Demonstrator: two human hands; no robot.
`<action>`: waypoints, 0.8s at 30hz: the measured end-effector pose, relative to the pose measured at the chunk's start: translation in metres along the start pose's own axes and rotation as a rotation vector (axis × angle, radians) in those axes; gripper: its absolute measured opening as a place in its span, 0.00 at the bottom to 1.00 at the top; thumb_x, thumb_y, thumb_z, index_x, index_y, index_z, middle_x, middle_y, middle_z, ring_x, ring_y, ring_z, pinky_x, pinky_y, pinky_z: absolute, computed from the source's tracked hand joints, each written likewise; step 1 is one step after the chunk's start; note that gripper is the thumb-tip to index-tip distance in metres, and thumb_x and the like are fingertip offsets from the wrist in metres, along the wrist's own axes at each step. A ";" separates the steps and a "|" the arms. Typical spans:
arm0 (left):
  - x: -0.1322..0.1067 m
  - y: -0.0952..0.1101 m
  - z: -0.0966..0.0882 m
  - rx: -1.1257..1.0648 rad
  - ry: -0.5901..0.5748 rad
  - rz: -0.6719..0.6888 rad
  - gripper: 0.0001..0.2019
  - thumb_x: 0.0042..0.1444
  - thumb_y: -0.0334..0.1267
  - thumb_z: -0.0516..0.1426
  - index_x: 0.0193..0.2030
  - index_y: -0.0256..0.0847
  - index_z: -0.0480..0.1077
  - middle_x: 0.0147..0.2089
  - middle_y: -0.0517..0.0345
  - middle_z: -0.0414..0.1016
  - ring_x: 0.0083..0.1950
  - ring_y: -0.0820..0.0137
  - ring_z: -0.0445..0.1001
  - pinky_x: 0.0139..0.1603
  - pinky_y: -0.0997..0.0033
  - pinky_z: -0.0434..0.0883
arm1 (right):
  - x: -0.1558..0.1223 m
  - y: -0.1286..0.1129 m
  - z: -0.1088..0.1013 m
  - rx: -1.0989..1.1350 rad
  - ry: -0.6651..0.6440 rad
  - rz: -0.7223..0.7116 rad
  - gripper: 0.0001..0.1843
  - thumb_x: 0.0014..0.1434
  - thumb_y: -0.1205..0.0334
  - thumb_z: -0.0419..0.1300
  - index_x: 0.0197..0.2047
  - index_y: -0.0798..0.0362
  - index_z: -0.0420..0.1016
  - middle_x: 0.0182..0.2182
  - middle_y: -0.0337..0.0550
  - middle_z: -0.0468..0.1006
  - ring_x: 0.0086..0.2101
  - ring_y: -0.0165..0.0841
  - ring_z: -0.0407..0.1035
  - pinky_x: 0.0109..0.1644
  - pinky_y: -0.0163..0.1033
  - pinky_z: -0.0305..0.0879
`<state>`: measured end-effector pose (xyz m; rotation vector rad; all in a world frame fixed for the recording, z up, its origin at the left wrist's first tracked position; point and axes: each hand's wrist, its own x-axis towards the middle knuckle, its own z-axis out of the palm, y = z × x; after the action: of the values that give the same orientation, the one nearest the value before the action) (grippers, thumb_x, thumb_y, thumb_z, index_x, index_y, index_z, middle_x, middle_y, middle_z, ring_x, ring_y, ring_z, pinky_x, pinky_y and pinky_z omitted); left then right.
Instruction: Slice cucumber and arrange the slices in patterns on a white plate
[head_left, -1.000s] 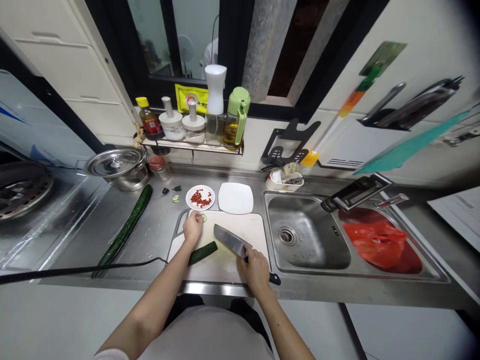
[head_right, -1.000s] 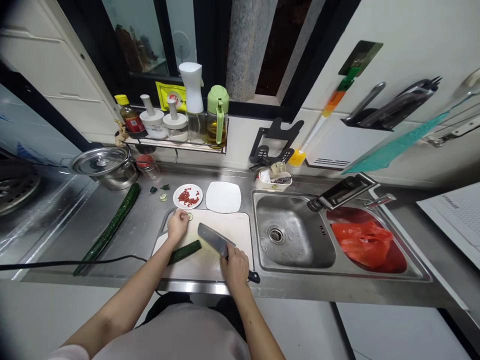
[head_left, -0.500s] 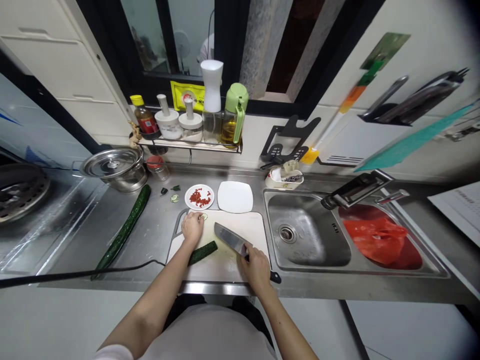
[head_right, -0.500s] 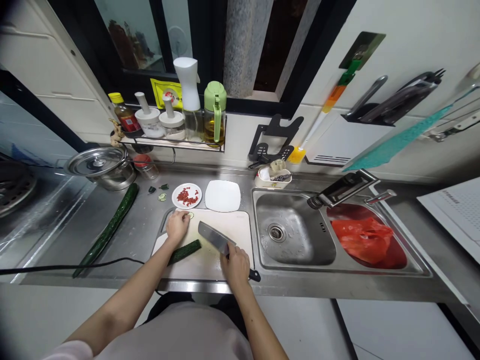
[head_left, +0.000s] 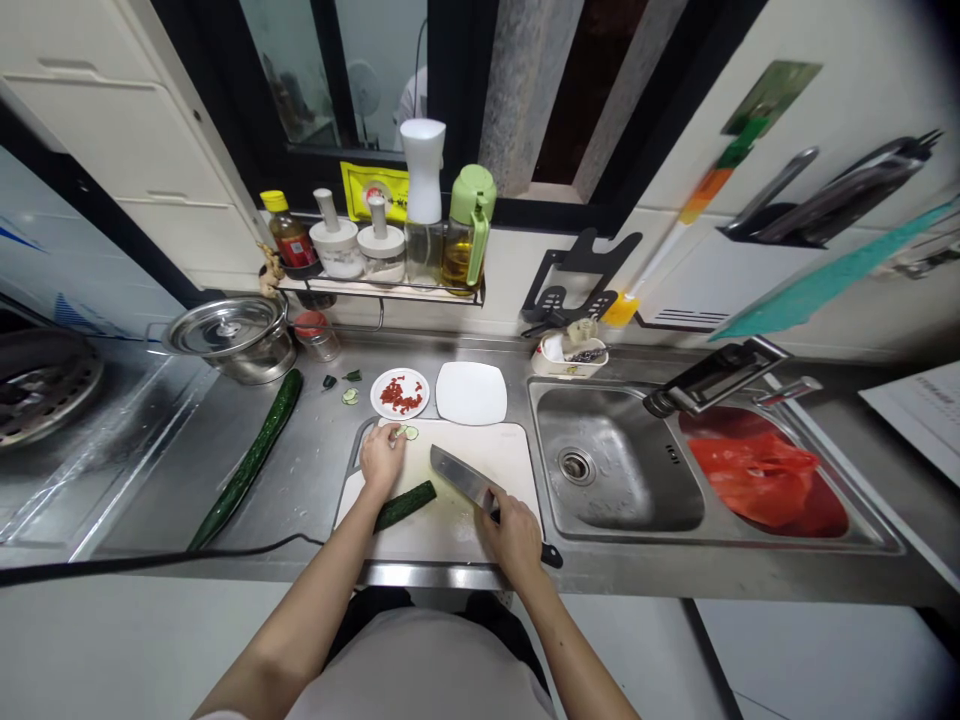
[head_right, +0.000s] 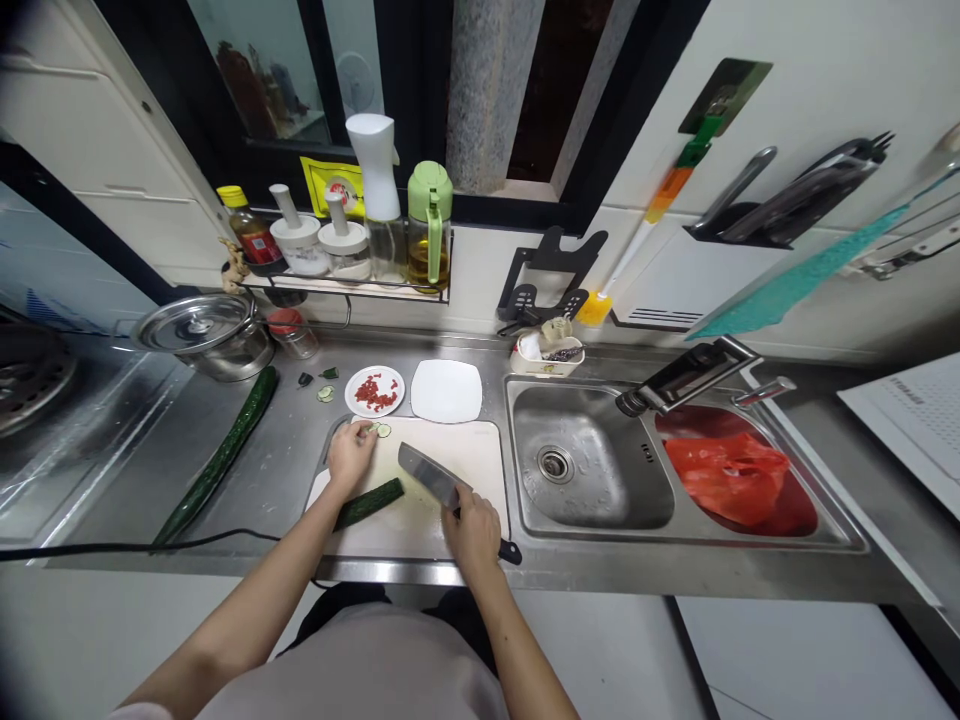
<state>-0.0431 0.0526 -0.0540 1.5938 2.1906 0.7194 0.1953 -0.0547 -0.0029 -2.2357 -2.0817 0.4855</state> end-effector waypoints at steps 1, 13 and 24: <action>-0.003 -0.002 -0.003 -0.016 0.007 -0.002 0.13 0.56 0.41 0.54 0.45 0.44 0.75 0.38 0.53 0.74 0.44 0.60 0.71 0.46 0.64 0.65 | 0.000 0.000 0.000 0.004 -0.003 0.003 0.17 0.60 0.59 0.55 0.52 0.51 0.71 0.39 0.43 0.78 0.41 0.35 0.71 0.44 0.36 0.57; -0.057 -0.016 -0.027 -0.074 -0.134 0.238 0.12 0.59 0.42 0.53 0.44 0.44 0.75 0.43 0.54 0.76 0.45 0.65 0.72 0.49 0.65 0.68 | 0.001 -0.006 0.000 0.094 -0.063 0.036 0.15 0.64 0.62 0.49 0.51 0.51 0.70 0.39 0.43 0.79 0.39 0.33 0.72 0.39 0.34 0.55; -0.085 -0.020 -0.020 -0.002 -0.188 0.541 0.12 0.60 0.45 0.55 0.45 0.45 0.74 0.41 0.54 0.76 0.44 0.65 0.72 0.45 0.64 0.67 | 0.002 -0.022 -0.003 0.030 -0.204 0.009 0.17 0.70 0.57 0.40 0.47 0.55 0.66 0.33 0.47 0.79 0.34 0.36 0.72 0.33 0.35 0.51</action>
<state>-0.0430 -0.0365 -0.0512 2.1823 1.6332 0.6737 0.1750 -0.0500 0.0049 -2.2663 -2.1390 0.7709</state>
